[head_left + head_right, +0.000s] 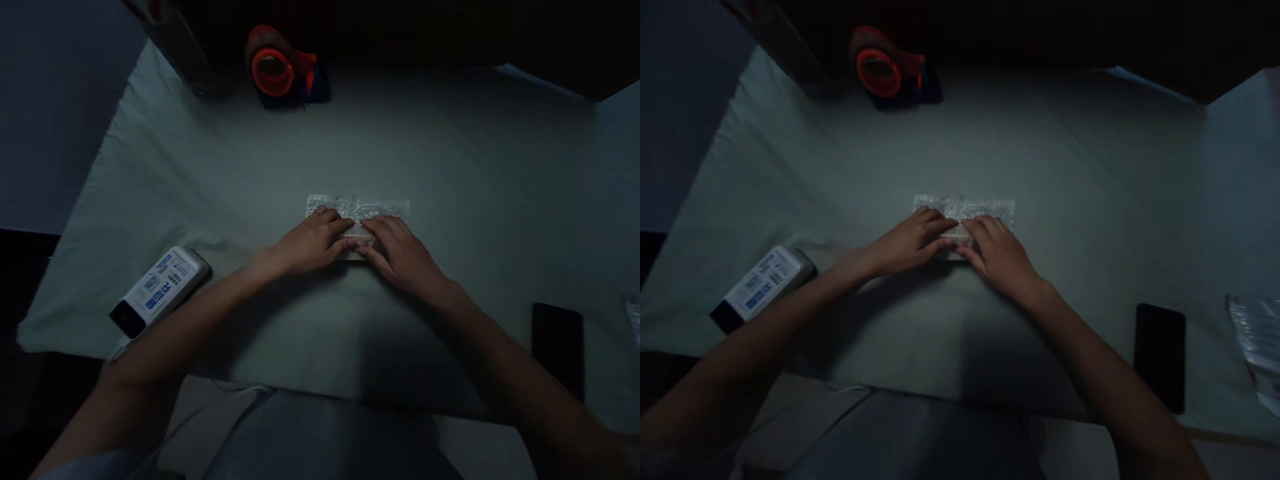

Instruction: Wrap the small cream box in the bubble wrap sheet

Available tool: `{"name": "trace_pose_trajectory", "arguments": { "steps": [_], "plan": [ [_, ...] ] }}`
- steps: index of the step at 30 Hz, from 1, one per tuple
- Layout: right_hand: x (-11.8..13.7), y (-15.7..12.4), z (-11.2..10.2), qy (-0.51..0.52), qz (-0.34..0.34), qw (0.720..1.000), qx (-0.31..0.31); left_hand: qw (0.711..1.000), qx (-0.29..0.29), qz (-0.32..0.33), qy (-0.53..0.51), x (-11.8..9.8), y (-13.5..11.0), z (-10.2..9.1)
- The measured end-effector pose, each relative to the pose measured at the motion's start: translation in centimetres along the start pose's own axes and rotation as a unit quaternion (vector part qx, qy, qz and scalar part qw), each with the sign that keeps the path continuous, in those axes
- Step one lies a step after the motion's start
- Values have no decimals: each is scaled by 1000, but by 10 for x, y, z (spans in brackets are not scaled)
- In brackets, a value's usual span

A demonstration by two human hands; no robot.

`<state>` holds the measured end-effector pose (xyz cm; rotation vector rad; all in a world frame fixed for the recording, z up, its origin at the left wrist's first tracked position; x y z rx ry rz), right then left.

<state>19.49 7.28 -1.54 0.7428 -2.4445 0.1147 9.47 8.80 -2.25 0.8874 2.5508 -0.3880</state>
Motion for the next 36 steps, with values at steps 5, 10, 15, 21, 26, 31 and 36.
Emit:
{"name": "trace_pose_trajectory", "arguments": {
  "steps": [5, 10, 15, 21, 26, 31, 36],
  "plan": [
    [8, 2, -8, -80, -48, 995, -40, 1000, 20, -7, 2, 13, 18, 4],
    [6, 3, -6, -94, -67, 993, -11, 998, -31, -51, -16, 19, 14, -4],
    [4, 4, -5, -71, -60, 996, -1, 990, -107, -80, -39, 30, -3, -20],
    [8, 4, -5, -87, -52, 995, 18, 977, -95, -189, 19, 62, -9, -32],
    [6, 5, -15, -32, -43, 999, -10, 977, -52, -205, 29, 69, 11, -30],
    [-27, 16, -35, -27, 36, 996, -83, 984, -36, -175, 13, 72, 28, -28],
    [-60, 44, -21, -34, 110, 993, -15, 990, -14, -133, -43, 69, 40, -20]
  ]
}}
Point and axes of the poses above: each hand's wrist, its own y-axis towards the middle knuckle, its own z-axis out of the palm, x = y × z, the point moved 9 cm from there along y, towards the middle knuckle, and after that the axes turned 3 degrees about y, right-handed, at the moved point
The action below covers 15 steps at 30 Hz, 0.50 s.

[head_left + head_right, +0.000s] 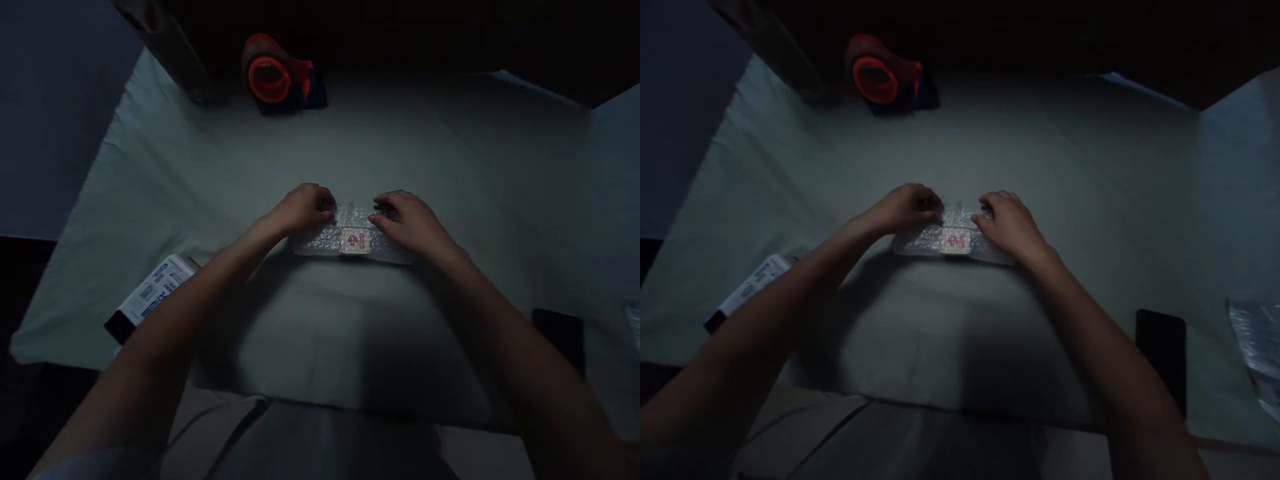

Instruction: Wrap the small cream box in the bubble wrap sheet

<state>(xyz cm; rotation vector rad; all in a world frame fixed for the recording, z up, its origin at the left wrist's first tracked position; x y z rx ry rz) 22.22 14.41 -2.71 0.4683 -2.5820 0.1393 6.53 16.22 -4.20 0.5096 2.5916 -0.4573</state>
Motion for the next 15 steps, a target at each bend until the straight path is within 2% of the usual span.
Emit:
{"name": "trace_pose_trajectory", "arguments": {
  "steps": [3, 5, 10, 15],
  "plan": [
    [-3, 14, 12, 9, 23, 998, 60, 999, -1, 0, -43, -3, 3, 2],
    [-1, 17, 14, 19, 24, 997, 75, 998, -3, -9, -58, -2, 2, 2],
    [2, 14, 7, 46, 16, 997, 63, 998, -1, -15, -66, -1, -7, -1],
    [6, 9, -1, 56, -7, 997, 47, 994, -6, 18, -106, -9, -21, -6]
  ]
}}
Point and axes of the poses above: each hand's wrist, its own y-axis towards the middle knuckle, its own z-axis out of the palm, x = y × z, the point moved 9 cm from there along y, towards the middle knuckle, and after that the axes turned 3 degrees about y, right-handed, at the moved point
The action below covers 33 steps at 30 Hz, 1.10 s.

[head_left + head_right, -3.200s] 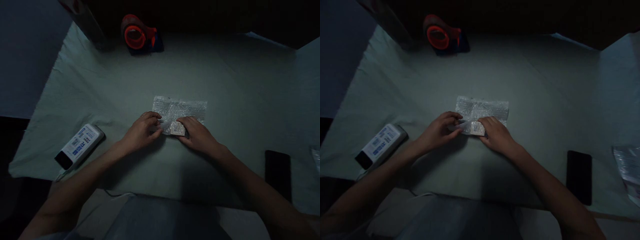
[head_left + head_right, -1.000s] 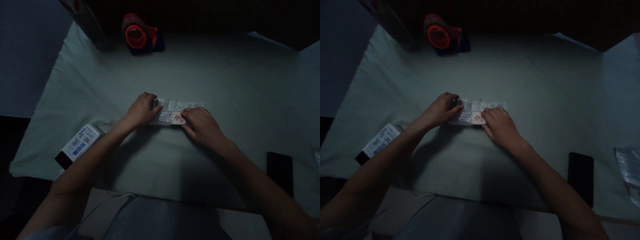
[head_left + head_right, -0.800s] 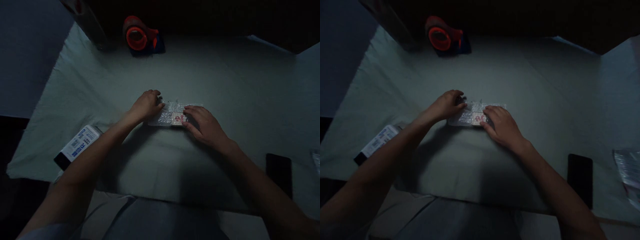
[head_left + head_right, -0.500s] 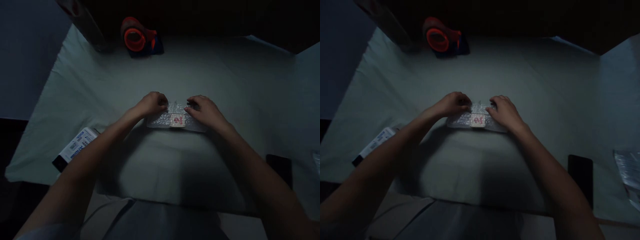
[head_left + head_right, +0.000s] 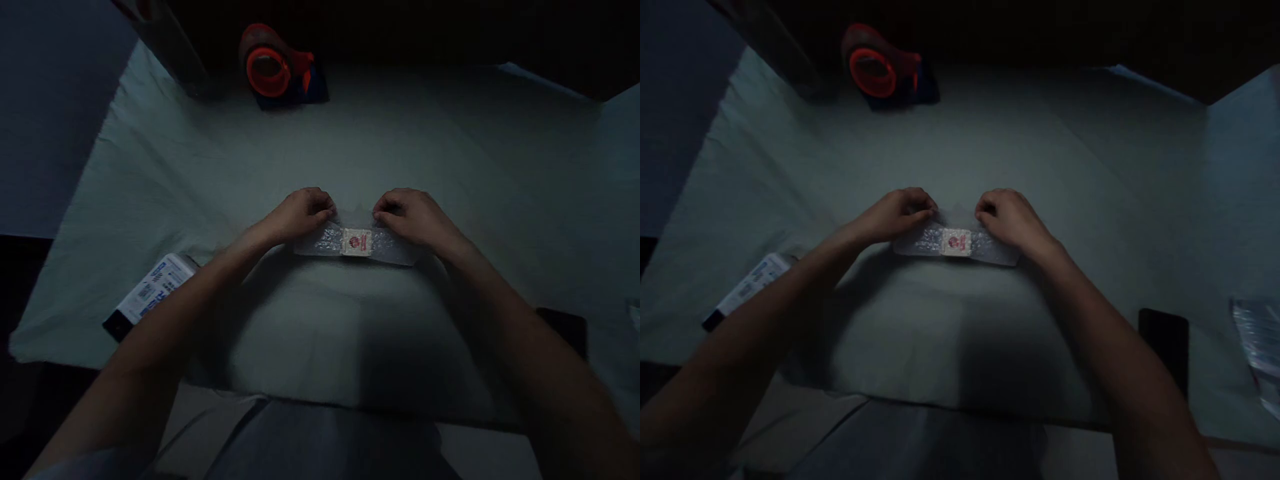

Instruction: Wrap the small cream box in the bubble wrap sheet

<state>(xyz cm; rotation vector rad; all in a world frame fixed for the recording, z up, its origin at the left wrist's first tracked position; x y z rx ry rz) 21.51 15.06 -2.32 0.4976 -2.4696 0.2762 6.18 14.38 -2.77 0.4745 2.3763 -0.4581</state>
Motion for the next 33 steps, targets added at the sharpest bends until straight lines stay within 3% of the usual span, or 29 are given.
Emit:
{"name": "trace_pose_trajectory", "arguments": {
  "steps": [2, 6, 10, 12, 19, 23, 27, 33],
  "plan": [
    [8, -6, -6, -22, -21, 999, -28, 1000, 5, -6, -19, -1, -4, 1],
    [39, -33, -21, -85, -85, 980, -157, 998, 31, -37, -39, 4, -6, 3],
    [79, -62, 8, -74, -219, 966, -115, 997, 54, -44, -14, 8, -2, 3],
    [85, -67, 24, -92, -236, 964, -84, 997, 67, -41, -22, 8, -1, 4],
    [80, -60, 31, -115, -209, 968, -74, 981, 67, 16, -181, 3, 0, 12],
    [83, -60, 31, -125, -198, 969, -84, 972, 65, 2, -227, 8, -2, 15],
    [88, -59, 32, -149, -165, 970, -97, 979, 90, 3, -184, 7, -7, 13],
    [93, -56, 35, -173, -149, 970, -81, 994, 97, -42, 1, 13, -11, 8]
  ]
}}
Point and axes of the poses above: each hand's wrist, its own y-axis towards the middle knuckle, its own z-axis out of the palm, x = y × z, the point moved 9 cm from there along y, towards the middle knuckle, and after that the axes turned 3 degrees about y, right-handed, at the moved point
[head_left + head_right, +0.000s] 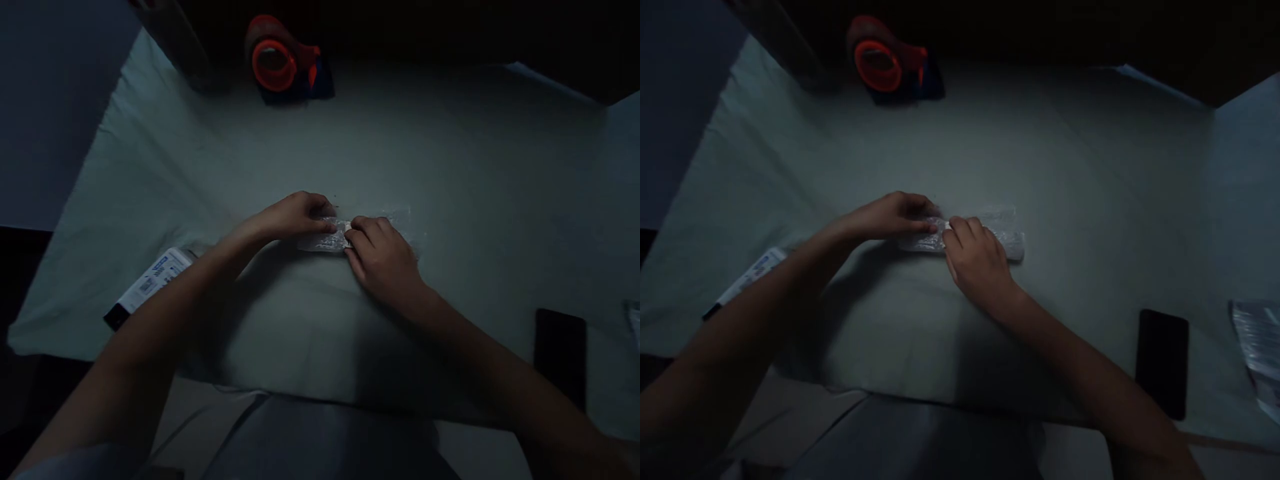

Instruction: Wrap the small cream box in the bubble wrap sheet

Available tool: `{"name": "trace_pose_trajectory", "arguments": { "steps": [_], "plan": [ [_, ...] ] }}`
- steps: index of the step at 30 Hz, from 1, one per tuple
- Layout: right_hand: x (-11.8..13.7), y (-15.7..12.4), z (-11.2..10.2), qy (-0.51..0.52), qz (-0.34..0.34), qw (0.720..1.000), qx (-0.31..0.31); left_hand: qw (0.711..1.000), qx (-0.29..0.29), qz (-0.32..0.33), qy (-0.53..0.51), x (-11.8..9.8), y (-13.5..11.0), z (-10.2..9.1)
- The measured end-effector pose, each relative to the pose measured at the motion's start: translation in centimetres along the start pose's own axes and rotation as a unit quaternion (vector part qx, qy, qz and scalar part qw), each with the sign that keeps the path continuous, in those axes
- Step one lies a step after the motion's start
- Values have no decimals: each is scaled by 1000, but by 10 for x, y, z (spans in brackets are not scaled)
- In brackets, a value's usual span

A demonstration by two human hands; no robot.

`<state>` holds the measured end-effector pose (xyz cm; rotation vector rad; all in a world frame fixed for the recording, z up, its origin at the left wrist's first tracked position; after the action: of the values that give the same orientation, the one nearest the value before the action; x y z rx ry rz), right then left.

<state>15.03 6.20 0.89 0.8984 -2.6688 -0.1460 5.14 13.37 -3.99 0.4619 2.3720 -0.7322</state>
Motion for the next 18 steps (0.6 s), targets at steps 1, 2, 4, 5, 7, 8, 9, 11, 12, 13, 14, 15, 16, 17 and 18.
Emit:
{"name": "trace_pose_trajectory", "arguments": {
  "steps": [1, 2, 4, 5, 7, 8, 9, 11, 12, 13, 14, 15, 16, 17, 18],
  "plan": [
    [0, 0, 0, -2, 1, 1000, 4, 1000, -1, 2, 16, -1, 0, 0],
    [0, 0, 0, -5, 1, 1000, 6, 1000, -3, 7, 26, -3, -1, 0],
    [0, 0, 0, -11, 1, 1000, 12, 999, -8, 10, 45, -5, -2, -1],
    [0, 0, 0, -15, -1, 1000, 15, 998, -7, 10, 57, -5, -3, -2],
    [0, -1, 1, -21, -10, 1000, 16, 997, 8, 2, 81, -5, -4, 0],
    [1, -2, 1, -25, -15, 999, 14, 996, 19, -3, 91, -5, -5, 1],
    [1, -3, 1, -28, -19, 999, 9, 995, 28, -6, 96, -5, -6, 3],
    [1, -6, 1, -34, -23, 999, -3, 995, 32, -15, 90, -6, -7, 5],
    [1, -8, 2, -36, -22, 999, -9, 996, 24, -22, 79, -6, -7, 6],
    [0, -10, 2, -39, -18, 999, -15, 998, 11, -29, 61, -6, -6, 7],
    [0, -11, 2, -43, -16, 999, -20, 999, -4, -38, 34, -6, -6, 8],
    [-1, -12, 2, -47, -14, 998, -25, 999, -19, -50, -4, -4, -5, 10],
    [-1, -13, 2, -50, -15, 998, -28, 996, -30, -64, -52, -1, -5, 13],
    [0, -14, 2, -51, -19, 998, -29, 991, -37, -79, -102, 2, -4, 16],
    [1, -14, 3, -49, -25, 998, -27, 984, -43, -91, -144, 4, -3, 20]
  ]
}}
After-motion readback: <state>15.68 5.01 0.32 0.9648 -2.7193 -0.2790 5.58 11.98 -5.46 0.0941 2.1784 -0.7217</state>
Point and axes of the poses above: each hand's wrist, its own y-axis towards the middle knuckle, its own z-axis out of the palm, x = y × z, the point moved 9 cm from there along y, towards the middle knuckle, and after that the axes turned 3 degrees about y, right-handed, at the moved point
